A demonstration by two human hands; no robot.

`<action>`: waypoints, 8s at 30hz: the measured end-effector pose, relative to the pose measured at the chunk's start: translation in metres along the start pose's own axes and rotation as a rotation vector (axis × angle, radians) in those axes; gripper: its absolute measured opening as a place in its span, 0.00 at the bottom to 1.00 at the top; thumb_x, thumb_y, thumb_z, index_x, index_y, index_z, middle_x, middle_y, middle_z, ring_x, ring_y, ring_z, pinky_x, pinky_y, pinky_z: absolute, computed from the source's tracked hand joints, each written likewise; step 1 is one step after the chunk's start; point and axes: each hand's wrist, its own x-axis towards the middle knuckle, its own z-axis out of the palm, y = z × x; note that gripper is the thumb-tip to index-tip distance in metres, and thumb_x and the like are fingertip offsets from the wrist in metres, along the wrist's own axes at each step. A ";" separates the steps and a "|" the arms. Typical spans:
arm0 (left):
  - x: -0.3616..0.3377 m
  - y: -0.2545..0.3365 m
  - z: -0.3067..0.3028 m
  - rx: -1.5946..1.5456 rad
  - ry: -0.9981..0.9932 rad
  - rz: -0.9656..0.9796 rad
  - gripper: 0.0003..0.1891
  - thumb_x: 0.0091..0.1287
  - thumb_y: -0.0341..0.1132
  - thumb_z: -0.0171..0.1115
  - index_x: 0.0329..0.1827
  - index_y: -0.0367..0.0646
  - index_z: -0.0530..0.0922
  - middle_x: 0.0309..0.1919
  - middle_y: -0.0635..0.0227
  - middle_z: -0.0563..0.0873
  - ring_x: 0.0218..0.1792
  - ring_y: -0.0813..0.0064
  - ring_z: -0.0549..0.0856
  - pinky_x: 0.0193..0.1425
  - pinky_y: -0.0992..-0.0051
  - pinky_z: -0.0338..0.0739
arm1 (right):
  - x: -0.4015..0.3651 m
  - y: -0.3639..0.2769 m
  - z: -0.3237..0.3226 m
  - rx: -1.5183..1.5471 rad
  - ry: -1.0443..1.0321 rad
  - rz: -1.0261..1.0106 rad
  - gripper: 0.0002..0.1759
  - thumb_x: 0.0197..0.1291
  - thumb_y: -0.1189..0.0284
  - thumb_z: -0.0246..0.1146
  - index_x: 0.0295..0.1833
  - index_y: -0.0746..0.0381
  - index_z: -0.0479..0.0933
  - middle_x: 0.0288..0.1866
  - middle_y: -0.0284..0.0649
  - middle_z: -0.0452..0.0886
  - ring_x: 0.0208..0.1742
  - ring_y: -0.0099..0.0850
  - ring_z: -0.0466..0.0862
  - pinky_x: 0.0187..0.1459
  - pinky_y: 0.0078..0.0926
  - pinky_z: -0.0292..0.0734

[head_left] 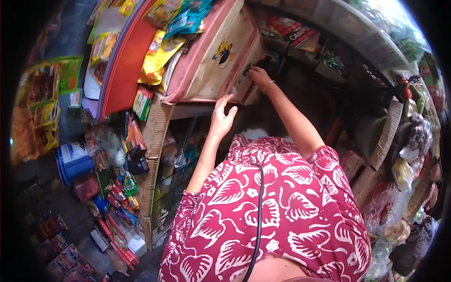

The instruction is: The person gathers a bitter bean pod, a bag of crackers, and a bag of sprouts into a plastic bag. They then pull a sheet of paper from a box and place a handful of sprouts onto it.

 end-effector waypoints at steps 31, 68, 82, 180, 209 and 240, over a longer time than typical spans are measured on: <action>0.058 -0.011 0.058 -0.311 -0.117 -0.052 0.25 0.57 0.33 0.58 0.59 0.40 0.66 0.56 0.56 0.71 0.55 0.65 0.72 0.54 0.71 0.68 | -0.174 -0.068 -0.166 -0.730 0.027 -0.048 0.08 0.52 0.75 0.55 0.33 0.68 0.78 0.24 0.40 0.81 0.25 0.34 0.80 0.31 0.27 0.74; 0.076 -0.010 0.139 0.625 -0.863 0.402 0.44 0.36 0.40 0.69 0.63 0.58 0.62 0.63 0.68 0.63 0.61 0.54 0.63 0.61 0.38 0.52 | 0.090 0.064 -0.160 -0.721 0.461 0.288 0.25 0.51 0.55 0.53 0.46 0.64 0.76 0.45 0.47 0.79 0.46 0.45 0.78 0.50 0.40 0.70; 0.067 -0.003 0.133 0.584 -0.849 0.345 0.41 0.39 0.39 0.67 0.62 0.53 0.62 0.59 0.66 0.69 0.60 0.57 0.65 0.63 0.41 0.50 | -0.032 -0.015 -0.106 -0.451 0.360 -0.335 0.15 0.47 0.65 0.59 0.37 0.64 0.76 0.37 0.50 0.79 0.38 0.44 0.80 0.41 0.37 0.74; 0.022 0.288 0.207 -0.901 -0.618 0.140 0.47 0.56 0.55 0.61 0.69 0.43 0.44 0.67 0.56 0.54 0.69 0.60 0.51 0.67 0.55 0.44 | -0.386 -0.187 -0.295 0.962 0.402 -0.584 0.21 0.63 0.72 0.45 0.61 0.65 0.60 0.56 0.42 0.71 0.56 0.33 0.72 0.57 0.33 0.66; 0.091 0.254 0.122 -1.367 -0.924 0.260 0.26 0.52 0.48 0.67 0.46 0.35 0.75 0.31 0.60 0.83 0.27 0.70 0.82 0.34 0.71 0.78 | -0.487 -0.258 -0.353 -0.363 0.539 -0.205 0.07 0.53 0.72 0.60 0.35 0.65 0.77 0.24 0.28 0.75 0.28 0.14 0.72 0.29 0.12 0.66; 0.025 0.233 0.043 -1.194 0.050 0.160 0.10 0.55 0.33 0.67 0.36 0.41 0.76 0.27 0.76 0.78 0.29 0.87 0.76 0.32 0.85 0.69 | -0.242 -0.260 -0.135 -0.368 0.089 -0.628 0.03 0.52 0.82 0.59 0.33 0.64 0.74 0.26 0.33 0.75 0.18 0.16 0.70 0.20 0.14 0.65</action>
